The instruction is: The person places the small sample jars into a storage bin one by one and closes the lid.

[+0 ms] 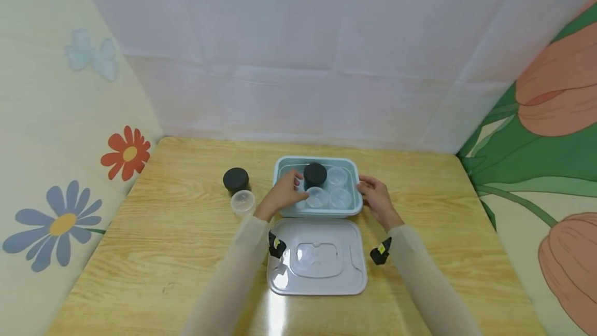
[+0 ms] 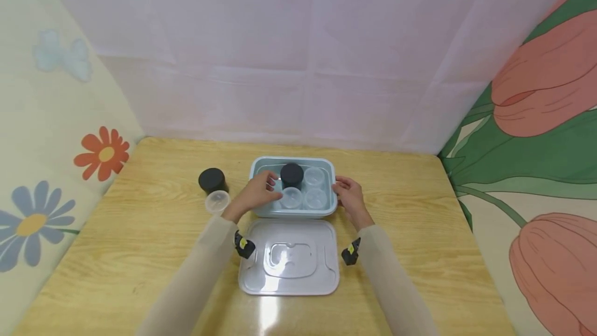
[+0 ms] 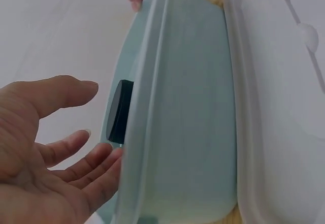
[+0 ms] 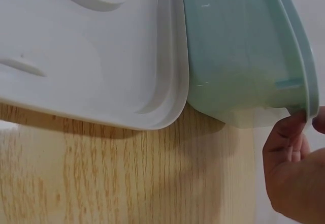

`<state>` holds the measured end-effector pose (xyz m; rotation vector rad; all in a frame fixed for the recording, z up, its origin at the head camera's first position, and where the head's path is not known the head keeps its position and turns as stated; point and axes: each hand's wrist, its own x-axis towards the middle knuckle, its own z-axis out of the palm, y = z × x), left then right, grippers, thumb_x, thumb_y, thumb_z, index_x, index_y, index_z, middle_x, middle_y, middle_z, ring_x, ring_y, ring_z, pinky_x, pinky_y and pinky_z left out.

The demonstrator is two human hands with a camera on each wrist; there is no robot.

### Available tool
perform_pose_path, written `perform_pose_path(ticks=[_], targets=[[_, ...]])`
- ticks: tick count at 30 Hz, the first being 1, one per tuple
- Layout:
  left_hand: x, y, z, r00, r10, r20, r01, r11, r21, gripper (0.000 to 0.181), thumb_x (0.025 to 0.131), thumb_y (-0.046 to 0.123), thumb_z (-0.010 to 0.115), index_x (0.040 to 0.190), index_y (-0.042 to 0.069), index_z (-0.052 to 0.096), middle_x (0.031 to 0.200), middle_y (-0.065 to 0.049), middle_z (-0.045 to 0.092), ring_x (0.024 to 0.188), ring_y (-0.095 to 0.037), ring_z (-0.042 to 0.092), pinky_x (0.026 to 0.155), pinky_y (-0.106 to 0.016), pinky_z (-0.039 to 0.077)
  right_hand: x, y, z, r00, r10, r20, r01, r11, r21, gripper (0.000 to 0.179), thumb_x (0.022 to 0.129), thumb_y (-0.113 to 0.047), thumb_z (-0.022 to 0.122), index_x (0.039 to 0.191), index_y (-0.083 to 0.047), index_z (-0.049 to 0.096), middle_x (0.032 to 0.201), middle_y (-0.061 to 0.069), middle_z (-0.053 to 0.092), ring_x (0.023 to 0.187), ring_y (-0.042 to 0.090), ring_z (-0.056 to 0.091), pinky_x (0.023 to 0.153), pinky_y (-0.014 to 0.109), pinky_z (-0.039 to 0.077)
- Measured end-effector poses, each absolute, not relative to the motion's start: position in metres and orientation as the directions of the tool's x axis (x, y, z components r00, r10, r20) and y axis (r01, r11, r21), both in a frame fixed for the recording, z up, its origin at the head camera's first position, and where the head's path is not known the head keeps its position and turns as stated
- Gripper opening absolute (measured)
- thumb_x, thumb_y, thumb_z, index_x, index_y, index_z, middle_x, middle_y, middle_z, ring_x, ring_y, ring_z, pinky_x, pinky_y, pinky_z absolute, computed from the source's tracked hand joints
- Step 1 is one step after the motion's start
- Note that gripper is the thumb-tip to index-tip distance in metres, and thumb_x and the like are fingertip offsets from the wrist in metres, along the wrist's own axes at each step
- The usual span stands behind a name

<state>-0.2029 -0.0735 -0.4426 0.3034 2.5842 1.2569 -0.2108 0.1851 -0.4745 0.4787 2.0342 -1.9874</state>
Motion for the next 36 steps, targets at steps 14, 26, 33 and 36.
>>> perform_pose_path(ticks=[14,26,33,36], targets=[[-0.189,-0.106,-0.427,-0.966,0.254,-0.052,0.099,0.548,0.831,0.048,0.082,0.011,0.07,0.121,-0.005,0.048,0.116,-0.027,0.055,0.103,-0.035,0.054,0.09,-0.046,0.046,-0.211,0.186,-0.475,-0.909,0.047,-0.415,0.417,0.04,-0.908,0.043,0.097,-0.011,0.051,0.139,-0.005,0.044,0.111,0.003,0.055,0.088,0.006,0.056,0.068,0.02,0.053],[-0.178,-0.137,-0.427,-0.985,0.133,-0.11,-0.019,0.546,0.837,0.051,0.084,0.013,0.068,0.127,-0.002,0.046,0.121,-0.023,0.053,0.11,-0.036,0.054,0.09,-0.046,0.048,-0.209,0.184,-0.473,-0.912,0.038,-0.409,0.41,0.039,-0.911,0.043,0.097,-0.01,0.05,0.139,-0.004,0.044,0.112,0.004,0.056,0.089,0.007,0.056,0.069,0.02,0.053],[-0.168,-0.158,-0.433,-0.991,0.087,-0.1,-0.038,0.54,0.841,0.05,0.085,0.014,0.067,0.128,-0.003,0.046,0.125,-0.026,0.051,0.112,-0.038,0.053,0.092,-0.048,0.048,-0.209,0.185,-0.474,-0.917,0.038,-0.398,0.4,0.04,-0.916,0.044,0.097,-0.01,0.051,0.139,-0.002,0.043,0.107,0.002,0.056,0.087,0.006,0.056,0.069,0.019,0.052],[-0.164,-0.168,-0.436,-0.992,0.071,-0.103,-0.05,0.53,0.846,0.051,0.086,0.014,0.067,0.129,-0.003,0.045,0.125,-0.025,0.05,0.112,-0.037,0.053,0.093,-0.047,0.047,-0.209,0.185,-0.474,-0.921,0.04,-0.388,0.389,0.039,-0.92,0.043,0.097,-0.01,0.052,0.138,-0.001,0.044,0.102,0.0,0.055,0.085,0.006,0.056,0.068,0.019,0.052]])
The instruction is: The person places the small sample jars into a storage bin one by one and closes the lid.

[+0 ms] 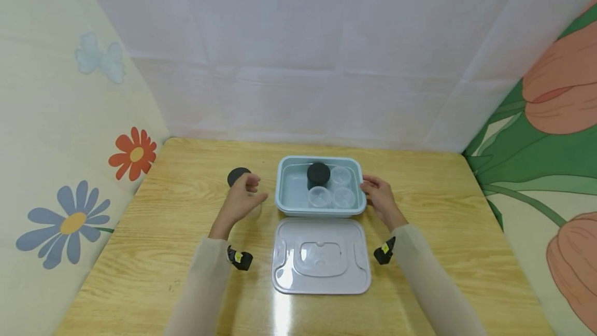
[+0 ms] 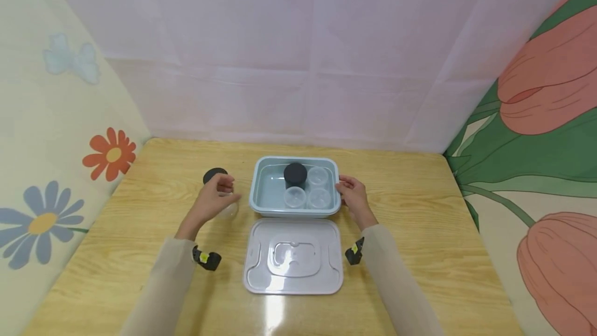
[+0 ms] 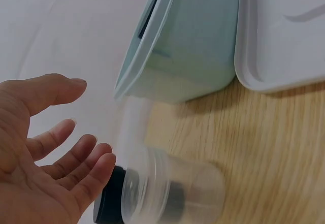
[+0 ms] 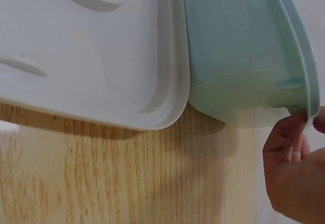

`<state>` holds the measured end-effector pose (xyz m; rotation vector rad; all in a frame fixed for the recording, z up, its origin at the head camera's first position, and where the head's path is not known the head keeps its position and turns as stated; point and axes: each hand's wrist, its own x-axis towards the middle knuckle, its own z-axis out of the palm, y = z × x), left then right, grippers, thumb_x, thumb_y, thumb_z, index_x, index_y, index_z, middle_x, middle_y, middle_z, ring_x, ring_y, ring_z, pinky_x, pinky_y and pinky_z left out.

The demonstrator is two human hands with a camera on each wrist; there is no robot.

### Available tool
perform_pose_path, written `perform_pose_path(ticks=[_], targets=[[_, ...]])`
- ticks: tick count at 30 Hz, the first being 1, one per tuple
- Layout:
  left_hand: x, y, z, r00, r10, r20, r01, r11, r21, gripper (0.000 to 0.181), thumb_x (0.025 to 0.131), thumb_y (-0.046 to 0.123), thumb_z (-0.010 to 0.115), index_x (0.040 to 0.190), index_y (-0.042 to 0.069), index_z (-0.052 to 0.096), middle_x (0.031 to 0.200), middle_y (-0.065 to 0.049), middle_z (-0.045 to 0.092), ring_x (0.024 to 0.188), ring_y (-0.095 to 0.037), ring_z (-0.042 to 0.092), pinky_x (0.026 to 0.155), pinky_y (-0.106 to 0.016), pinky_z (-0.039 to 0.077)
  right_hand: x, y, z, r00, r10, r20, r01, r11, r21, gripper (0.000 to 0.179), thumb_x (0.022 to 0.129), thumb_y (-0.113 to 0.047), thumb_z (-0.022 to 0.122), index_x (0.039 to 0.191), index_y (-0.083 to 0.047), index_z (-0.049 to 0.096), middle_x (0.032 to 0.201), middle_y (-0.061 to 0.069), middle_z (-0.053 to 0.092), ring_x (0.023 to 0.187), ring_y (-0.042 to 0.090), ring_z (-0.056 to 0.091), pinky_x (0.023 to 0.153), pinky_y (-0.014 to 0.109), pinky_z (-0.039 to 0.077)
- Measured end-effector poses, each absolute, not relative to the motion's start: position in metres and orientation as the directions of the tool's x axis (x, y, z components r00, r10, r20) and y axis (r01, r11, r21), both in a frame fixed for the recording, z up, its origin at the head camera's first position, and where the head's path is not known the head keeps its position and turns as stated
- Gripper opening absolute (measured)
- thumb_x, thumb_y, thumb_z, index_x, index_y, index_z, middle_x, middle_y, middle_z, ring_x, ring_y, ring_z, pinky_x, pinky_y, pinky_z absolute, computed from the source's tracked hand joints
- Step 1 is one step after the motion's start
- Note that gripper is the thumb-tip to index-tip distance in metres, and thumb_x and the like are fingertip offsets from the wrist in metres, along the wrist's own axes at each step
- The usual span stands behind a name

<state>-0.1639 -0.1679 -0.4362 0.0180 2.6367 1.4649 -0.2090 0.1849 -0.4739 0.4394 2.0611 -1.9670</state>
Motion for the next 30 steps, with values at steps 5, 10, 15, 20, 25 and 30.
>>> perform_pose_path(ticks=[5,10,15,20,25,30], targets=[[-0.158,-0.182,-0.437,-0.993,0.05,-0.103,-0.062,0.522,0.851,0.048,0.088,0.014,0.065,0.128,-0.003,0.044,0.124,-0.024,0.049,0.111,-0.036,0.052,0.092,-0.046,0.047,-0.209,0.185,-0.473,-0.924,0.041,-0.379,0.381,0.039,-0.924,0.042,0.097,-0.01,0.052,0.138,-0.001,0.044,0.1,-0.001,0.054,0.084,0.006,0.055,0.067,0.019,0.052],[-0.152,-0.193,-0.438,-0.994,0.014,-0.109,-0.085,0.523,0.848,0.049,0.088,0.015,0.065,0.128,-0.004,0.043,0.125,-0.024,0.048,0.114,-0.038,0.05,0.091,-0.045,0.046,-0.209,0.185,-0.473,-0.921,0.045,-0.386,0.388,0.041,-0.921,0.042,0.097,-0.01,0.051,0.137,-0.002,0.045,0.102,-0.001,0.054,0.085,0.005,0.055,0.068,0.019,0.052],[-0.144,-0.199,-0.443,-0.991,-0.01,-0.134,-0.12,0.52,0.846,0.056,0.087,0.018,0.067,0.132,-0.004,0.04,0.126,-0.024,0.047,0.115,-0.038,0.049,0.086,-0.042,0.048,-0.208,0.184,-0.473,-0.922,0.04,-0.385,0.387,0.034,-0.922,0.042,0.096,-0.01,0.052,0.137,-0.001,0.045,0.1,-0.001,0.055,0.083,0.005,0.056,0.066,0.019,0.052],[-0.139,-0.202,-0.452,-0.993,-0.027,-0.119,-0.114,0.538,0.835,0.061,0.086,0.017,0.068,0.134,-0.006,0.038,0.126,-0.026,0.045,0.115,-0.04,0.046,0.089,-0.047,0.046,-0.209,0.184,-0.473,-0.922,0.041,-0.386,0.387,0.029,-0.921,0.043,0.096,-0.01,0.052,0.137,-0.001,0.045,0.101,-0.002,0.055,0.083,0.005,0.056,0.066,0.019,0.052],[-0.139,-0.202,-0.459,-0.991,-0.051,-0.121,-0.13,0.538,0.833,0.065,0.084,0.015,0.069,0.135,-0.007,0.036,0.129,-0.028,0.041,0.117,-0.041,0.043,0.093,-0.051,0.043,-0.209,0.184,-0.472,-0.919,0.042,-0.393,0.395,0.04,-0.918,0.042,0.097,-0.011,0.051,0.138,-0.003,0.044,0.103,-0.001,0.054,0.086,0.005,0.056,0.067,0.02,0.052],[-0.141,-0.198,-0.463,-0.989,-0.064,-0.135,-0.149,0.514,0.845,0.069,0.08,0.011,0.072,0.135,-0.007,0.035,0.129,-0.028,0.038,0.117,-0.04,0.041,0.094,-0.051,0.043,-0.208,0.184,-0.472,-0.916,0.043,-0.398,0.4,0.034,-0.916,0.043,0.097,-0.011,0.051,0.139,-0.002,0.043,0.103,-0.001,0.054,0.085,0.005,0.055,0.067,0.019,0.052]])
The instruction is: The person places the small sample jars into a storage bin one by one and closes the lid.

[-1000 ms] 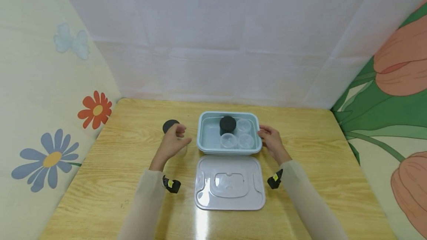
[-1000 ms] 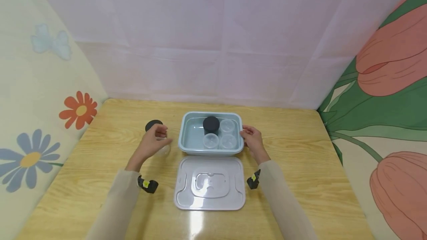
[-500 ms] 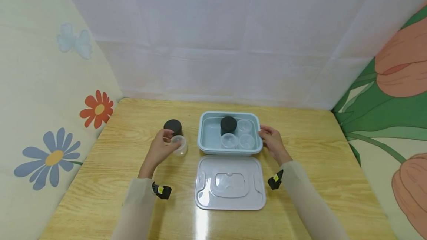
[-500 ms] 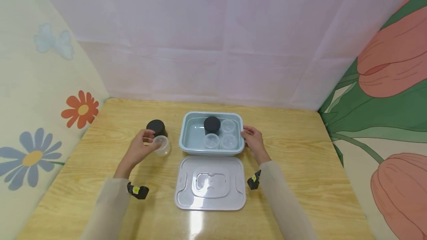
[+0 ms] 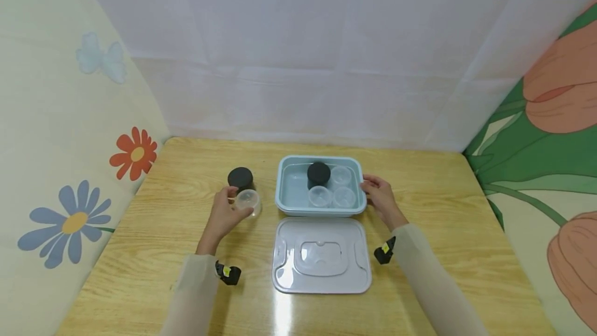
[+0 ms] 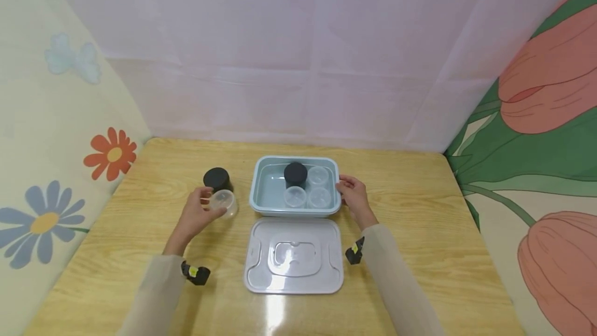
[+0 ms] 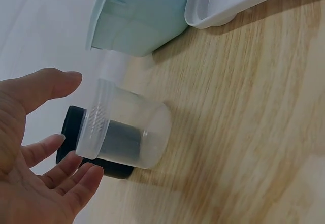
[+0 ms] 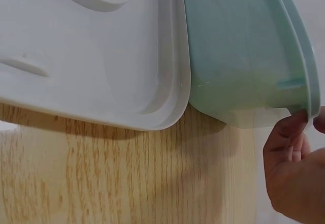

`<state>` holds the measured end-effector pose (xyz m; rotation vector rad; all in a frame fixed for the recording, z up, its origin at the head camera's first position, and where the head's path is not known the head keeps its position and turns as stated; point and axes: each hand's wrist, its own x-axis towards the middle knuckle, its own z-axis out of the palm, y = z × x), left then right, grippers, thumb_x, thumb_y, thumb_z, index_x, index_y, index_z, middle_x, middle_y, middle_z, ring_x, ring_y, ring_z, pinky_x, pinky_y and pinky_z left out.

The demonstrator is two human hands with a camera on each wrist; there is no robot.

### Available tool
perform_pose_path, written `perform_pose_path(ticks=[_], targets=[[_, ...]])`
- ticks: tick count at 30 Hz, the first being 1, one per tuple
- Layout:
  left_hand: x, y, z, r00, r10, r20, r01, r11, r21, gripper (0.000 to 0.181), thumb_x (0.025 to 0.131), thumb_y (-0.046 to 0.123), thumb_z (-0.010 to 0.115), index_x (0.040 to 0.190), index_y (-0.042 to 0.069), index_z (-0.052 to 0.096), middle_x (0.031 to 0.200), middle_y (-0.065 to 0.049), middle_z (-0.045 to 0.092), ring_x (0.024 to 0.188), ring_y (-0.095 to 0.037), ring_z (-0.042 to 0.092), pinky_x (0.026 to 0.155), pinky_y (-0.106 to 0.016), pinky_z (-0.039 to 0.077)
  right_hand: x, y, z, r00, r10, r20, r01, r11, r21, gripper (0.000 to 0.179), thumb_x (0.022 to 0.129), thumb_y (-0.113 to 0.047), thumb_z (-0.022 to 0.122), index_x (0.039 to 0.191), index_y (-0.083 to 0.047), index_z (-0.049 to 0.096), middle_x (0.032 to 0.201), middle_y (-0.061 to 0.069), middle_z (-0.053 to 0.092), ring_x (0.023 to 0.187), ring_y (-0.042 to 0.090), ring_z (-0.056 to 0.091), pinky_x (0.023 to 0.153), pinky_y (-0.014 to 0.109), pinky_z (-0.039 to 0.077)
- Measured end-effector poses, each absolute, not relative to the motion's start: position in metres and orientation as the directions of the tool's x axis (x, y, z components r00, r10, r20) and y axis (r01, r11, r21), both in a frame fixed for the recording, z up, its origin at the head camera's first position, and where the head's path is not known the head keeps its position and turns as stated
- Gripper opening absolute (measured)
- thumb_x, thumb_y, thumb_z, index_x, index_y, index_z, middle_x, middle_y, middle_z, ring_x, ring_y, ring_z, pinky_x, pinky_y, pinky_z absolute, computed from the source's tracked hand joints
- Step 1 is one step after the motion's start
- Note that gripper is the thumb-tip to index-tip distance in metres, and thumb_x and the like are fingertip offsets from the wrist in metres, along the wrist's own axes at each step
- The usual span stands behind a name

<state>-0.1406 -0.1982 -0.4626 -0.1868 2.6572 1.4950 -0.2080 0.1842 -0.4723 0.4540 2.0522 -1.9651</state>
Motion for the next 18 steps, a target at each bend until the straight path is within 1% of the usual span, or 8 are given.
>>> perform_pose_path(ticks=[9,18], targets=[[-0.141,-0.194,-0.471,-0.991,-0.079,-0.109,-0.135,0.505,0.853,0.069,0.078,0.006,0.073,0.133,-0.011,0.035,0.123,-0.029,0.04,0.113,-0.041,0.044,0.093,-0.051,0.042,-0.207,0.183,-0.471,-0.915,0.04,-0.401,0.402,0.026,-0.915,0.042,0.097,-0.01,0.051,0.138,-0.002,0.044,0.103,0.0,0.054,0.085,0.006,0.055,0.067,0.019,0.052],[-0.143,-0.193,-0.482,-0.99,-0.097,-0.105,-0.14,0.503,0.853,0.069,0.078,0.007,0.072,0.132,-0.01,0.034,0.124,-0.028,0.038,0.112,-0.04,0.044,0.093,-0.05,0.042,-0.207,0.183,-0.47,-0.914,0.04,-0.403,0.404,0.038,-0.914,0.043,0.097,-0.011,0.051,0.138,-0.002,0.044,0.104,0.0,0.054,0.085,0.006,0.055,0.067,0.019,0.052]])
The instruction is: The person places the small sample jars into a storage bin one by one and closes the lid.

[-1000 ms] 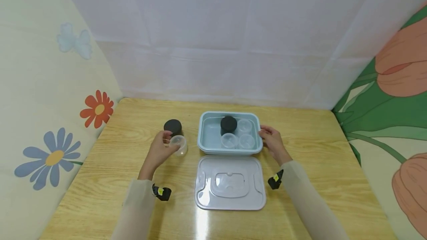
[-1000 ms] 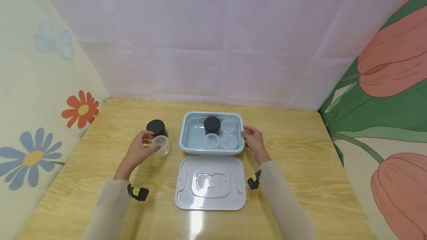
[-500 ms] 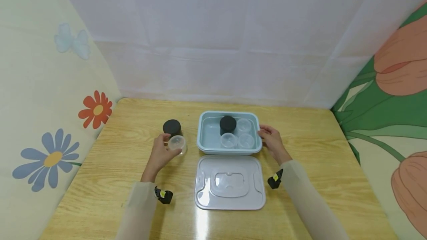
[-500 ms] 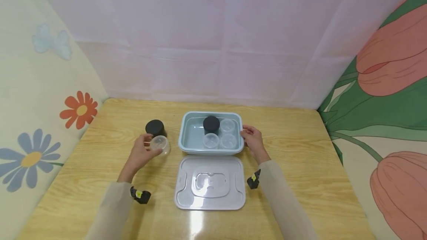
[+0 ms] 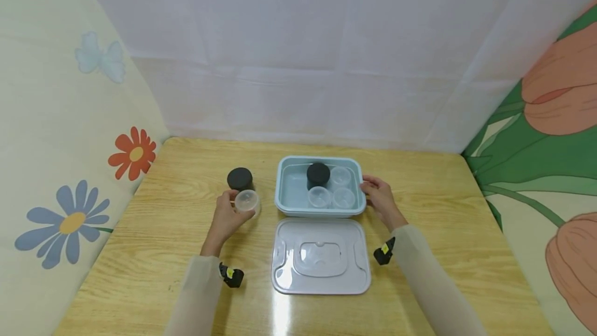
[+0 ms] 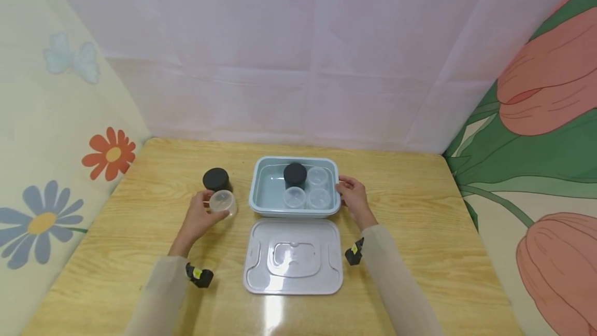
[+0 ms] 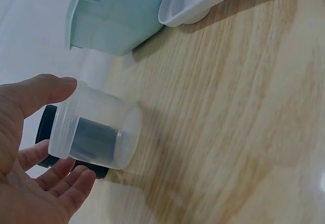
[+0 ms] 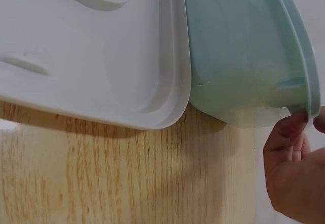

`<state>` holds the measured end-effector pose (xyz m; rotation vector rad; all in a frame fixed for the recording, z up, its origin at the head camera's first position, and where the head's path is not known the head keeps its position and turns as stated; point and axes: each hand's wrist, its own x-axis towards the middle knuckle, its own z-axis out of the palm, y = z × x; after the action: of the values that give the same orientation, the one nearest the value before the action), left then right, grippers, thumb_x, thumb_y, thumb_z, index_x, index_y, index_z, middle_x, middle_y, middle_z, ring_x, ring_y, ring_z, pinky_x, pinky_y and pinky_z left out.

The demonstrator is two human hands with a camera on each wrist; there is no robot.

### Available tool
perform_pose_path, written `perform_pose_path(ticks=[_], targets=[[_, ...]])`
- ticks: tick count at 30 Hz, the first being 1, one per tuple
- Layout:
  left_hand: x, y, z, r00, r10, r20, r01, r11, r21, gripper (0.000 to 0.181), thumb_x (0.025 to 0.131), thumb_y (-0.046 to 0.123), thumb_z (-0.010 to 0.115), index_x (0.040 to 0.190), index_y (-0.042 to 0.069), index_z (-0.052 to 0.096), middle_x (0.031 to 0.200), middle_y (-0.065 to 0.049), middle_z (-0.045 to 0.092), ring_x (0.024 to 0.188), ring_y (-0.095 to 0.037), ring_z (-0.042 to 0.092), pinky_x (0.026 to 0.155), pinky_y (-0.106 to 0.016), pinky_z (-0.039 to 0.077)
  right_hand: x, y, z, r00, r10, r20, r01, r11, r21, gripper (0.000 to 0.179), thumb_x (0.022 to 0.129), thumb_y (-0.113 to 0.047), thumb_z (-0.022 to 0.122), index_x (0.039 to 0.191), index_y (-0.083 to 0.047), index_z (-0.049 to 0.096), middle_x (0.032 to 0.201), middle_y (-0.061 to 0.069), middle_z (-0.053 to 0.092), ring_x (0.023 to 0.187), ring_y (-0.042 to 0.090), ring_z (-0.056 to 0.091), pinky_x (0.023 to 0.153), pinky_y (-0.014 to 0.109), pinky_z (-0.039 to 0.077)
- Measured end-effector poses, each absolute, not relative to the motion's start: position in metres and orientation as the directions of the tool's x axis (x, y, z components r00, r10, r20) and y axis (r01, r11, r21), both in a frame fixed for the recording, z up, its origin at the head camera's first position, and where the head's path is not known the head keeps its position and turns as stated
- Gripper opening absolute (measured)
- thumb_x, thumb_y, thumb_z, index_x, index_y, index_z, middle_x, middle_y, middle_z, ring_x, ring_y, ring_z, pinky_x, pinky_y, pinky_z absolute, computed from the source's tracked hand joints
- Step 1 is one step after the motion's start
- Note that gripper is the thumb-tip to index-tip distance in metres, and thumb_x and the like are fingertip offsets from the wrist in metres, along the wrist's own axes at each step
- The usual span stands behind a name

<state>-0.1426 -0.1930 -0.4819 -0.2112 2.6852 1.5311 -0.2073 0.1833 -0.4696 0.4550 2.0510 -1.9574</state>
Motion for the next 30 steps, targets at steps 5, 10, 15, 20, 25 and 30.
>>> perform_pose_path(ticks=[5,10,15,20,25,30], targets=[[-0.142,-0.193,-0.487,-0.991,-0.104,-0.087,-0.127,0.49,0.862,0.066,0.078,0.005,0.072,0.131,-0.01,0.034,0.124,-0.027,0.038,0.112,-0.039,0.044,0.093,-0.048,0.042,-0.208,0.182,-0.469,-0.913,0.046,-0.405,0.407,0.044,-0.912,0.043,0.097,-0.011,0.051,0.139,-0.002,0.044,0.104,0.0,0.054,0.086,0.006,0.055,0.068,0.019,0.052],[-0.141,-0.191,-0.488,-0.992,-0.11,-0.065,-0.11,0.477,0.872,0.065,0.077,0.003,0.072,0.129,-0.01,0.035,0.122,-0.028,0.039,0.11,-0.04,0.045,0.091,-0.048,0.042,-0.208,0.182,-0.469,-0.913,0.046,-0.406,0.408,0.04,-0.912,0.042,0.097,-0.011,0.051,0.138,-0.003,0.044,0.104,0.0,0.053,0.086,0.006,0.055,0.068,0.019,0.052],[-0.141,-0.19,-0.489,-0.991,-0.121,-0.059,-0.11,0.469,0.876,0.065,0.077,0.001,0.072,0.129,-0.011,0.035,0.122,-0.027,0.04,0.11,-0.039,0.045,0.092,-0.048,0.042,-0.208,0.182,-0.47,-0.917,0.036,-0.397,0.398,0.032,-0.917,0.044,0.097,-0.011,0.05,0.139,-0.003,0.043,0.103,-0.001,0.053,0.085,0.005,0.055,0.067,0.019,0.052],[-0.141,-0.189,-0.489,-0.989,-0.129,-0.07,-0.124,0.473,0.872,0.065,0.078,0.002,0.071,0.13,-0.012,0.034,0.123,-0.027,0.04,0.11,-0.04,0.045,0.092,-0.048,0.042,-0.207,0.183,-0.47,-0.916,0.04,-0.4,0.401,0.035,-0.915,0.044,0.097,-0.011,0.05,0.139,-0.003,0.043,0.103,0.0,0.053,0.085,0.005,0.055,0.068,0.019,0.052],[-0.14,-0.187,-0.491,-0.986,-0.15,-0.066,-0.13,0.468,0.874,0.067,0.077,0.004,0.072,0.13,-0.011,0.035,0.122,-0.027,0.04,0.109,-0.038,0.045,0.091,-0.048,0.041,-0.207,0.183,-0.471,-0.91,0.046,-0.411,0.413,0.048,-0.909,0.043,0.097,-0.011,0.05,0.139,-0.004,0.043,0.105,0.001,0.052,0.088,0.007,0.054,0.069,0.019,0.052],[-0.139,-0.185,-0.495,-0.983,-0.179,-0.045,-0.124,0.456,0.882,0.069,0.075,0.004,0.075,0.13,-0.01,0.036,0.122,-0.027,0.04,0.109,-0.036,0.044,0.092,-0.047,0.04,-0.208,0.184,-0.472,-0.91,0.044,-0.412,0.414,0.057,-0.909,0.044,0.098,-0.012,0.051,0.14,-0.004,0.043,0.107,0.002,0.053,0.09,0.008,0.054,0.07,0.02,0.052]])
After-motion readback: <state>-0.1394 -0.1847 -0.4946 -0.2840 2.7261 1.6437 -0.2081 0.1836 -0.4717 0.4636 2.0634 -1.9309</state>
